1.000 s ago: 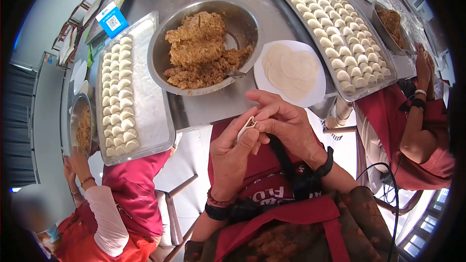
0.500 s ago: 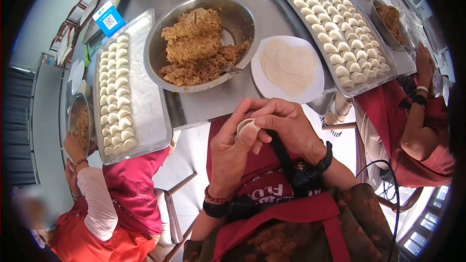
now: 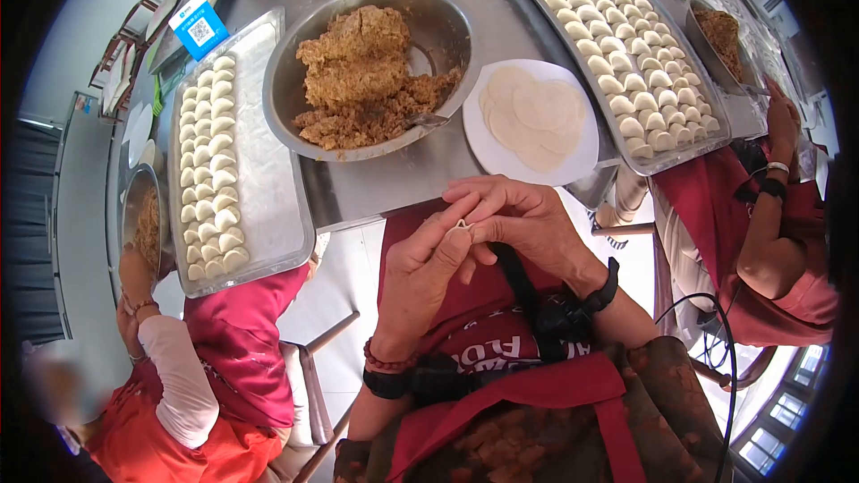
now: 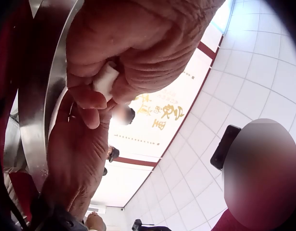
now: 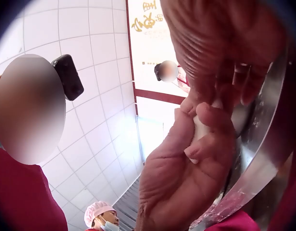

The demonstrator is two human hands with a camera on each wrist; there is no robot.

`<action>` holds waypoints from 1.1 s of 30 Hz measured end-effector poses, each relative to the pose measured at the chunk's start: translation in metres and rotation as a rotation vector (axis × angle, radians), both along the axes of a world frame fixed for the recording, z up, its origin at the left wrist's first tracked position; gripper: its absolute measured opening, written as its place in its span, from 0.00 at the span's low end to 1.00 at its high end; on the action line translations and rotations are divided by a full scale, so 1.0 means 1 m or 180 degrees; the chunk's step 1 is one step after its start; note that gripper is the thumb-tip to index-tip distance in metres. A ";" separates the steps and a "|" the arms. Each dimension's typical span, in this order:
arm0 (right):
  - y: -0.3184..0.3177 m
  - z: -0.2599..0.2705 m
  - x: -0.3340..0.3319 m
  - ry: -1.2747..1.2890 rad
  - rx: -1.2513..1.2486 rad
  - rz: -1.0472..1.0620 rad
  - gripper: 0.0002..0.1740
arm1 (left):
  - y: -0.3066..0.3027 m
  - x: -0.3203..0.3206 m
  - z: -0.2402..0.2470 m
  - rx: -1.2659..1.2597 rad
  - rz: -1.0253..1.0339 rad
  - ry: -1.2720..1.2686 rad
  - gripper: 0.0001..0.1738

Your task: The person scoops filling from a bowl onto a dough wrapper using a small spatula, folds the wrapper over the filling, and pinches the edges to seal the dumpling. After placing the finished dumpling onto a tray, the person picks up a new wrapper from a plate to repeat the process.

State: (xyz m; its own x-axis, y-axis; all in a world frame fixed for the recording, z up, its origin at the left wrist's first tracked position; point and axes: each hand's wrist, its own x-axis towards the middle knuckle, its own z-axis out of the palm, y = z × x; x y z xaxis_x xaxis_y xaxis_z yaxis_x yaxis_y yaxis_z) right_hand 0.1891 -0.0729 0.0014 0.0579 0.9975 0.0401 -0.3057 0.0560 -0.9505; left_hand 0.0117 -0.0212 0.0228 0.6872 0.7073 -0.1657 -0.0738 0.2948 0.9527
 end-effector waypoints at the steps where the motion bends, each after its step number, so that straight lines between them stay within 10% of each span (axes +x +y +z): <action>1: 0.000 0.003 0.000 0.0136 -0.0184 0.0036 0.10 | 0.001 -0.001 0.000 0.0031 -0.0070 0.0078 0.27; 19: -0.004 0.006 -0.005 -0.0047 -0.0230 -0.0200 0.07 | 0.001 0.003 0.002 -0.1887 0.0259 -0.1242 0.36; 24: -0.004 -0.003 -0.003 -0.1057 0.0270 -0.0203 0.08 | 0.002 0.001 0.002 -0.1759 0.0244 -0.0955 0.44; 33: -0.004 0.009 -0.010 -0.0555 -0.0424 -0.0014 0.10 | 0.003 -0.004 0.002 -0.1571 -0.0016 -0.0652 0.42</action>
